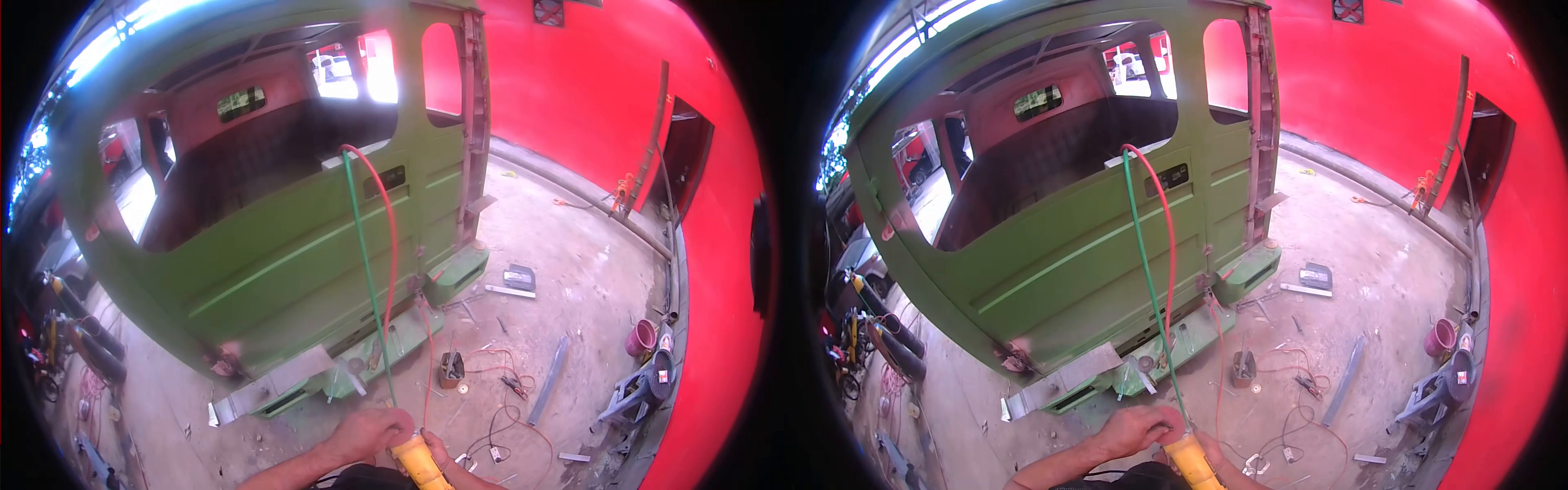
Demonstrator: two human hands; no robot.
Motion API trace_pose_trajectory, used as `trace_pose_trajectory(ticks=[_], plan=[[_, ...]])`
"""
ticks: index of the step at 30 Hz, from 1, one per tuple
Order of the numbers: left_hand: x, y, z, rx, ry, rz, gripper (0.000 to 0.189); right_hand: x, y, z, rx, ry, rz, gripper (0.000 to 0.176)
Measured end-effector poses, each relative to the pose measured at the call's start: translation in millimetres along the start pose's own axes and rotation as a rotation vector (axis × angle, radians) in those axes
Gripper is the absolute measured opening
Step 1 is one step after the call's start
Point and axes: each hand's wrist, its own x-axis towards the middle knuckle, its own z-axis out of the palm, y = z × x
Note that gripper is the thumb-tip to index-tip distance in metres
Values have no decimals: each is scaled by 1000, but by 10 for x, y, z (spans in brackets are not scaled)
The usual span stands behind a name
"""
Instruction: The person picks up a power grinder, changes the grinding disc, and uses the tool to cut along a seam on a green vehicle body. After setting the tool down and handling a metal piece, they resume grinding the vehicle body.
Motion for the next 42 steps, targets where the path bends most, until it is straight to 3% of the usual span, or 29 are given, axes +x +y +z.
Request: trace_pose_trajectory(ticks=[13, 15, 16, 18, 21, 31, 33, 37, 40, 42], plan=[[-30, -3, -28, -84, 37, -162, 25, -11, 0, 298, 150, -57, -29, 95], [-92, -103, 60, 60, 174, 41, 27, -17, 15, 292, 128, -2, -43, 79], [-104, -105, 47, 63, 178, 35, 27, -1, 30, 252, 126, -4, -36, 79], [-113, -105, 26, 272, 118, 283, 30, 46, 52, 141, 164, -103, -37, 82], [-162, -69, 20, 305, 114, 321, 32, 42, 48, 193, 191, -91, -23, 83], [-297, -80, 83, 252, 201, 235, 21, 42, 71, 262, 133, -60, -29, 90], [-283, -59, 70, 246, 248, 244, 20, 37, 70, 321, 202, -144, -65, 80], [-294, -55, 67, 251, 249, 230, 19, 38, 85, 301, 174, -126, -67, 81], [-312, -63, 78, 256, 240, 200, 19, 52, 100, 276, 98, -51, -49, 90], [-323, -45, 53, 304, 207, 180, 20, 64, 124, 233, 190, -180, -41, 82]])
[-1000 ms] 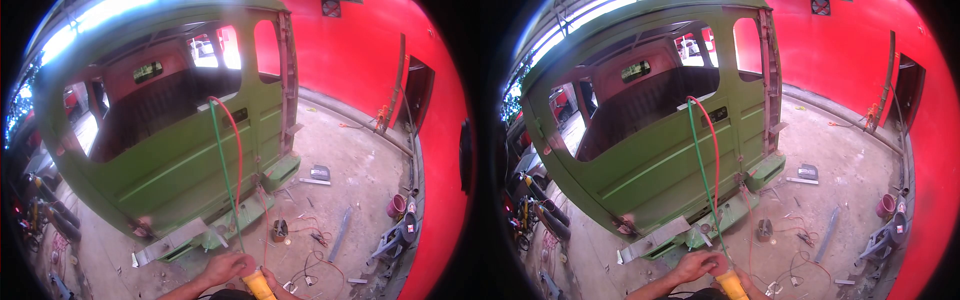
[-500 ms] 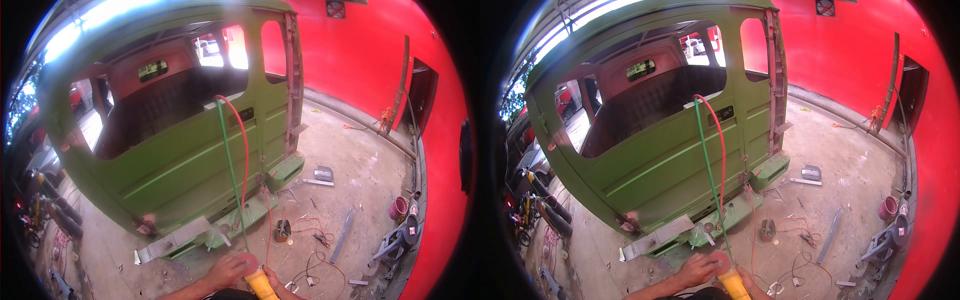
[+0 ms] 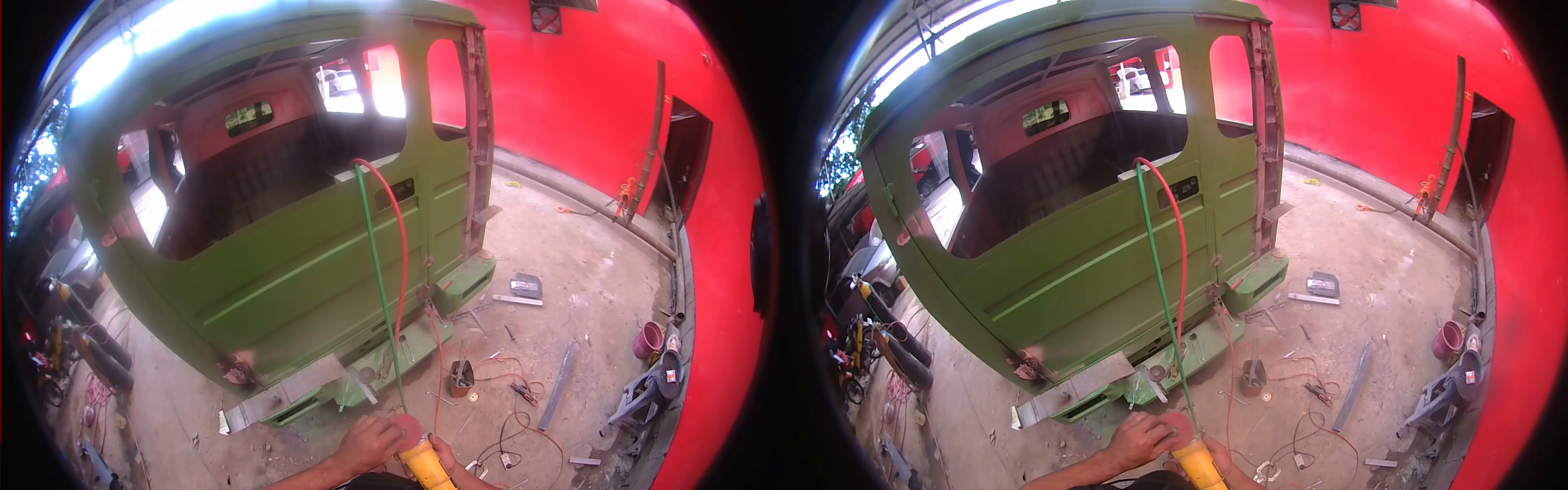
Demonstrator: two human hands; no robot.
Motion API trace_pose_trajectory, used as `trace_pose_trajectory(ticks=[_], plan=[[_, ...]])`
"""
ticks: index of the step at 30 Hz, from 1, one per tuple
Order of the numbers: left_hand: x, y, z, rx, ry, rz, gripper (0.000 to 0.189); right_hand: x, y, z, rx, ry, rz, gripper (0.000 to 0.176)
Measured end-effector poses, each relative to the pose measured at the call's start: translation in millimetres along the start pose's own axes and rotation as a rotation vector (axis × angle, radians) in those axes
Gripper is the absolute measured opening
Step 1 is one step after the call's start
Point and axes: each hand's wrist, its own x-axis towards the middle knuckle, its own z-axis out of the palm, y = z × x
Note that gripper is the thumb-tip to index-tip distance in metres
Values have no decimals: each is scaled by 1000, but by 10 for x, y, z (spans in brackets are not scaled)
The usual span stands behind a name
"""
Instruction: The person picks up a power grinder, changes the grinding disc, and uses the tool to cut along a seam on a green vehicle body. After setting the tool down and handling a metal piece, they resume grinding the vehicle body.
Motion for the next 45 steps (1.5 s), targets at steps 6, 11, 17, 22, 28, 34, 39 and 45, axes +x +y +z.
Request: trace_pose_trajectory(ticks=[6, 11, 17, 22, 28, 34, 39, 45], plan=[[22, -33, -67, -79, -52, 49, 27, -5, 10, 83, -43, 157, 23, 91], [49, -12, -139, -48, -12, -20, 31, 23, 31, 37, -53, 132, 57, 91], [-3, -44, -150, 66, -44, -47, 31, 43, 65, 37, -64, 117, 58, 90], [64, -58, -325, -96, -199, 99, 31, 56, 68, 52, -84, 111, 93, 93], [46, -78, -330, 68, -315, 42, 30, 73, 75, 41, -92, 112, 86, 95], [15, -64, -324, 68, -276, -15, 25, 70, 80, -22, -198, 189, 77, 95], [15, -49, -319, 124, -292, -30, 24, 53, 80, -10, -101, 89, 90, 89], [13, -66, -311, 101, -265, -48, 28, 56, 83, 1, -116, 101, 79, 88]])
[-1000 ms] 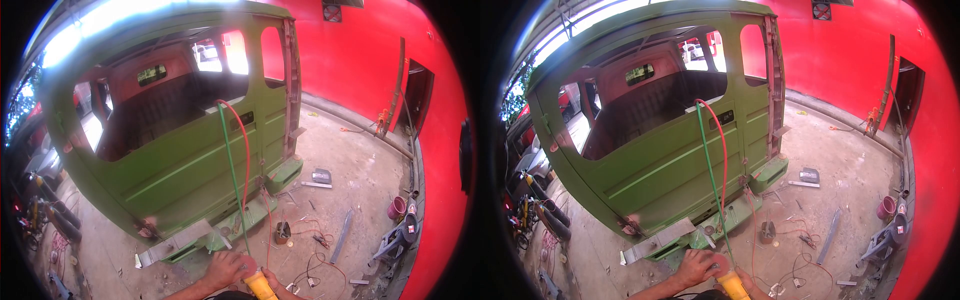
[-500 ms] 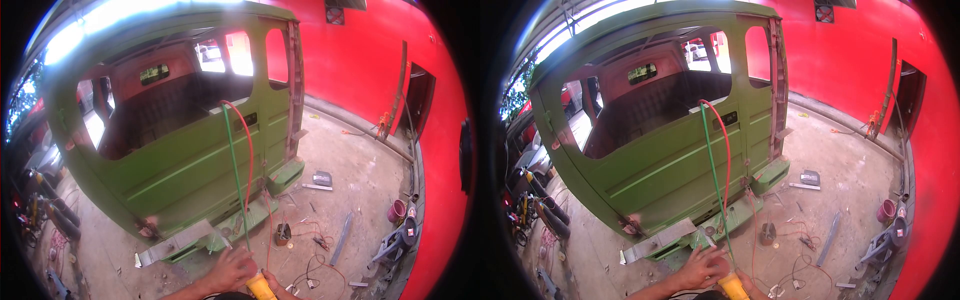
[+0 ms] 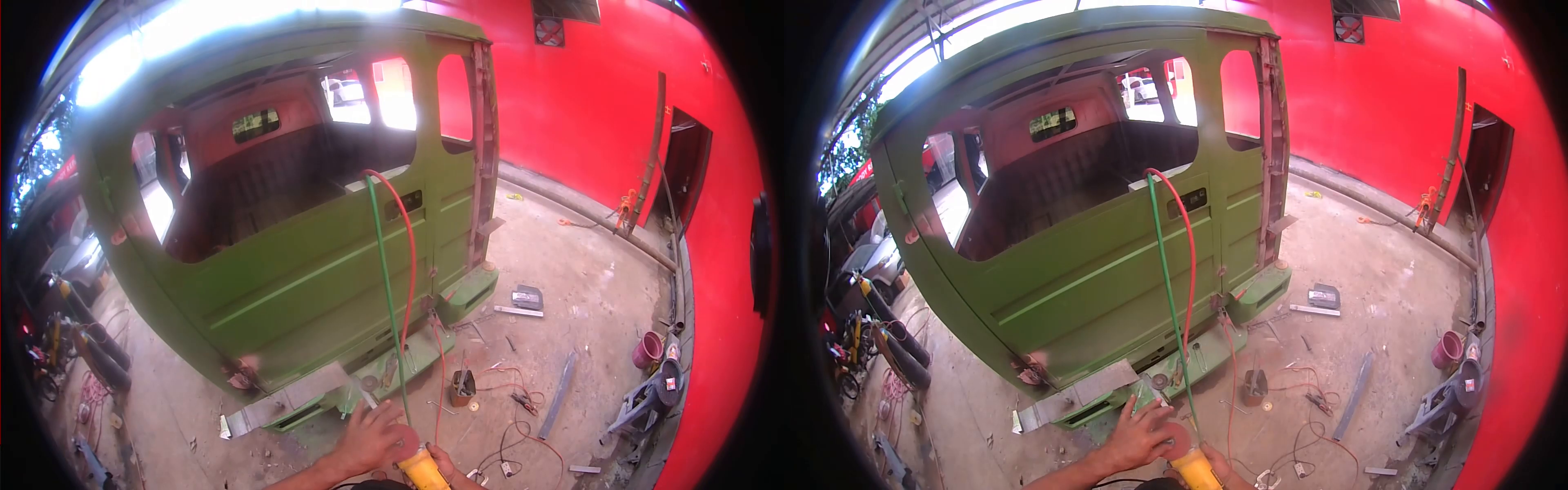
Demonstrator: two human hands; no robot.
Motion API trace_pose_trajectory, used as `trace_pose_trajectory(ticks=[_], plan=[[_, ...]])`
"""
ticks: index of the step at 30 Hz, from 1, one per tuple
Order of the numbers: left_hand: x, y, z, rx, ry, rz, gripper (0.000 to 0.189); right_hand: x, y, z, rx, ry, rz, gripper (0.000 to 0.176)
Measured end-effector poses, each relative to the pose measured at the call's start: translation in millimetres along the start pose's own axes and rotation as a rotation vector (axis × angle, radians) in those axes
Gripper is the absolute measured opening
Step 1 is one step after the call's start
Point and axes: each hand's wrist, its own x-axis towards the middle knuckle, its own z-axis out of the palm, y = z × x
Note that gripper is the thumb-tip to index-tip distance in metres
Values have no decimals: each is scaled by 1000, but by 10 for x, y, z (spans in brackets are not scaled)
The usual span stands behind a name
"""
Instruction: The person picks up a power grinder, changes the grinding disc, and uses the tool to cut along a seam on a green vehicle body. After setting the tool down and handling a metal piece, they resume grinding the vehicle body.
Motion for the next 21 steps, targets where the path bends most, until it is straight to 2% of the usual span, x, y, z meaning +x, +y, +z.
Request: trace_pose_trajectory(ticks=[4, 7, 10, 13, 16, 18, 19, 21], plan=[[-8, -7, -28, -81, -75, 74, 29, -9, -31, 13, -15, 7, 2, 88], [-23, 2, 34, -32, 15, 1, 27, -12, -37, 22, -24, 14, 7, 88], [-15, -6, 17, -93, -37, 97, 27, -19, -59, 35, -40, 17, 13, 87], [-17, -24, 91, -143, 34, 18, 32, -18, -62, 51, -46, 25, 26, 87], [-30, -63, 142, -52, -42, 68, 38, -31, -56, 55, -62, 32, 36, 86], [12, -15, 105, -240, 22, 148, 49, -35, -86, 69, -77, 38, 47, 86], [42, 74, 32, -239, 24, 148, 49, -40, -85, 75, -80, 41, 53, 86], [66, 272, -85, -155, 88, -49, 59, -49, -91, 79, -83, 49, 58, 86]])
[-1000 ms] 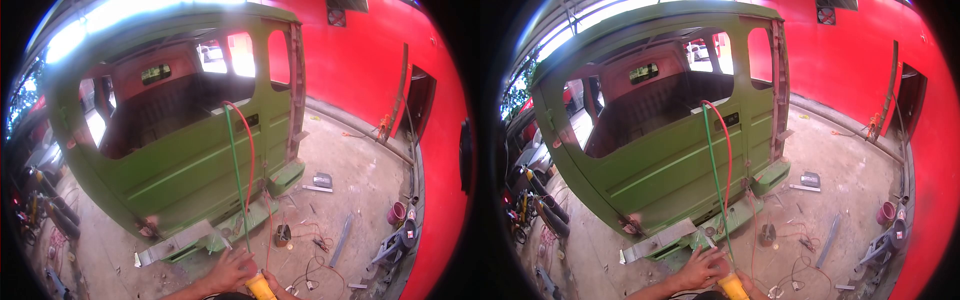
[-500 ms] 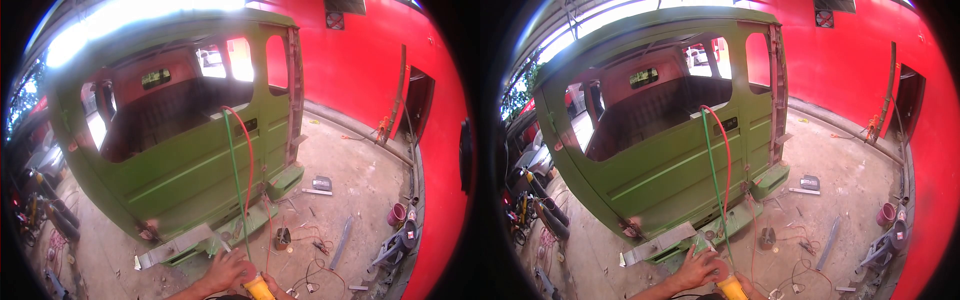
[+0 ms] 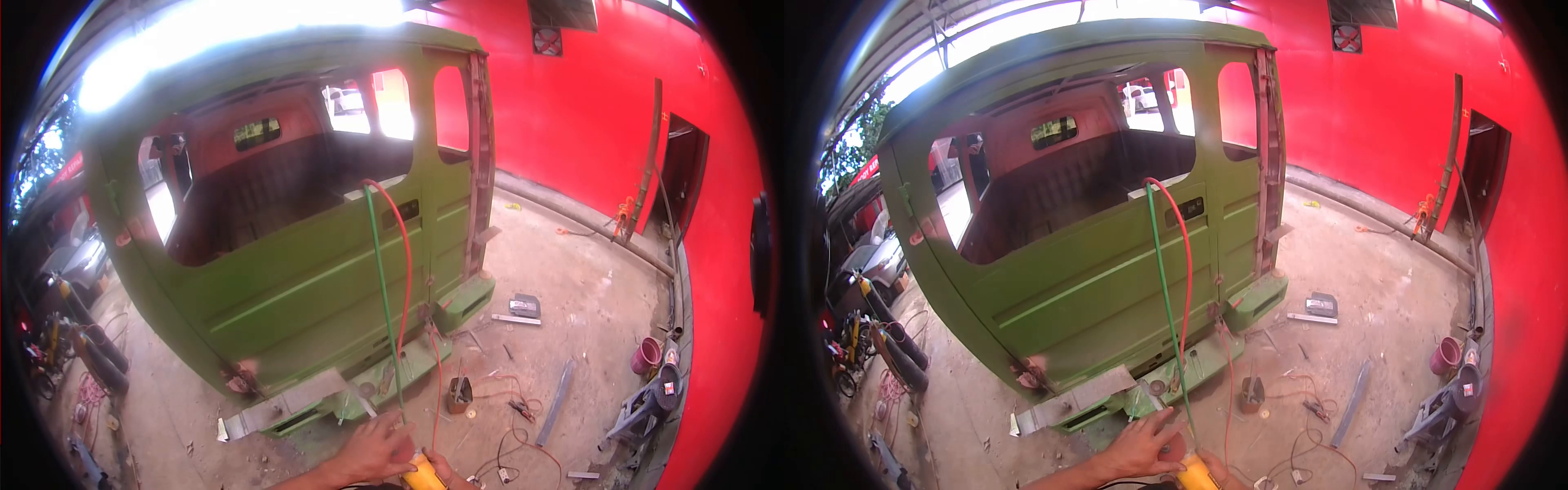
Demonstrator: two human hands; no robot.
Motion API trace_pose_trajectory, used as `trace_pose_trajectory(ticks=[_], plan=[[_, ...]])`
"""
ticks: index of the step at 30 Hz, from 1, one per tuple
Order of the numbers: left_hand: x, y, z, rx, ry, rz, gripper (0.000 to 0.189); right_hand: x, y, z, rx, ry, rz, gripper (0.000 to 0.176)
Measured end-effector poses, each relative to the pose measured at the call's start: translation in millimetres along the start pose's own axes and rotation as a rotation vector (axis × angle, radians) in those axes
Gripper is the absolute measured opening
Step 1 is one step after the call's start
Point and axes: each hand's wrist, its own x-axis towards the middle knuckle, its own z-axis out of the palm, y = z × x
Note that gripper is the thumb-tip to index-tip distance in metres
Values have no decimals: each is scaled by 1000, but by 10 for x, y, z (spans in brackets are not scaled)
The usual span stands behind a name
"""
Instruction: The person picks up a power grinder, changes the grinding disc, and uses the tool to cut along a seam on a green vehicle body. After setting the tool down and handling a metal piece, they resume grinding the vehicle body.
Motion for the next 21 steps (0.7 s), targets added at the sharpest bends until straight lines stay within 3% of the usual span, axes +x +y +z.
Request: trace_pose_trajectory(ticks=[1, 3, 9, 16, 18, 21], plan=[[-9, 14, 21, -1, 1, -1, 59, -12, 12, -4, -3, 4, 4, 86], [-22, 25, 74, 113, -280, -94, 66, -23, -10, -1, -13, 8, 13, 85], [10, -42, 136, 136, -314, 113, 63, -57, -5, 9, -29, 16, 24, 85], [-15, -85, 145, 136, -349, 145, 68, -66, 27, 21, -44, 44, 29, 84], [-11, -120, 79, 117, -485, 131, 74, -59, 24, 29, -54, 60, 32, 84], [-96, -287, -18, 80, -432, 136, 84, -54, -7, 31, -95, 122, 48, 83]])
